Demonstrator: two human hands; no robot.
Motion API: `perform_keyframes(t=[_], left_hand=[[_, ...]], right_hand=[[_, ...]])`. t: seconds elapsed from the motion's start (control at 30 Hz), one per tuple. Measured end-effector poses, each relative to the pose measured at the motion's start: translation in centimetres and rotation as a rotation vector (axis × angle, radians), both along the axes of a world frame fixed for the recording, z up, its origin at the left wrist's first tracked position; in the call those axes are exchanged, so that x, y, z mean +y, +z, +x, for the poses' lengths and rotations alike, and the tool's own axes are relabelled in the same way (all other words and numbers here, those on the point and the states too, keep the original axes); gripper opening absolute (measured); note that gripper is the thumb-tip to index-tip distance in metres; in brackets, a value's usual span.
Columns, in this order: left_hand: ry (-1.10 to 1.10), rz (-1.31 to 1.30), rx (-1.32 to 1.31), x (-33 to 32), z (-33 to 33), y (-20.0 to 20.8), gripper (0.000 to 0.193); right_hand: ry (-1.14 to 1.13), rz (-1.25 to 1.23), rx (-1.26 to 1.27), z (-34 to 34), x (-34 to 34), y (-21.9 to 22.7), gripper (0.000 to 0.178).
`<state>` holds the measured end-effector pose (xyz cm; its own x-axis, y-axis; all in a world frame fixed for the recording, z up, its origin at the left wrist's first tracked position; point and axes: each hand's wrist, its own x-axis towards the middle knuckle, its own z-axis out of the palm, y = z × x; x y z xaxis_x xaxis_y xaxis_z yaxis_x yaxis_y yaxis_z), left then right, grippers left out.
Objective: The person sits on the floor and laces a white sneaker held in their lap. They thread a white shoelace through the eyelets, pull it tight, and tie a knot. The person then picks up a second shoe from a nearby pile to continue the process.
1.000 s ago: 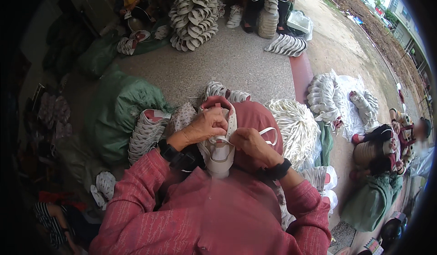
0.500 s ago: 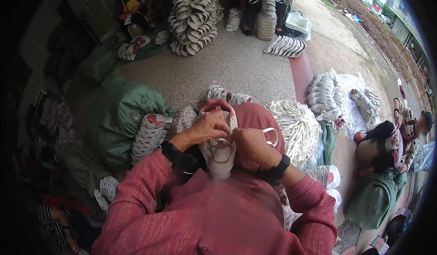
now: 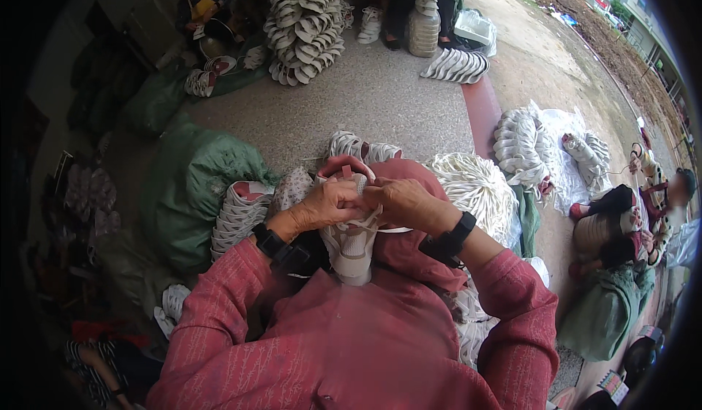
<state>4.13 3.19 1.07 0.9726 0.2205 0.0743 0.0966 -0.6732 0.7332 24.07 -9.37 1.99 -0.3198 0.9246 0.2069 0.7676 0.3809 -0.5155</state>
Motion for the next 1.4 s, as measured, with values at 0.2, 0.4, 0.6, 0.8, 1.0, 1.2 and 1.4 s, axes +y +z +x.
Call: perform_keyframes(t=[0.2, 0.4, 0.6, 0.8, 1.0, 1.2, 1.4], left_hand=[[0.006, 0.098, -0.037, -0.1, 0.1, -0.7, 0.016], [0.035, 0.096, -0.037, -0.6, 0.5, -0.5, 0.013], [0.023, 0.296, -0.207, -0.7, 0.5, -0.9, 0.008], [0.586, 0.293, -0.221, 8.3, -6.2, 3.8, 0.013], [1.285, 0.244, -0.425, 20.6, -31.3, 2.9, 0.011], [1.015, -0.245, -0.127, 10.9, -24.5, -4.8, 0.031], [0.623, 0.042, -0.214, 2.0, -14.0, -2.7, 0.019]], right_hand=[[0.019, 0.166, -0.029, 0.5, -1.0, -0.5, 0.031], [0.068, 0.109, 0.135, 1.1, -0.5, -0.8, 0.028], [0.077, 0.035, 0.06, 0.9, -0.2, 0.0, 0.027], [0.01, 0.047, 0.008, 1.7, -0.8, -1.2, 0.027], [0.075, 0.013, 0.075, -0.3, 0.0, 0.1, 0.027], [-0.177, -0.186, 0.579, -0.9, -2.5, 0.8, 0.022], [-0.571, -0.621, 0.848, -2.3, -5.9, 0.3, 0.028]])
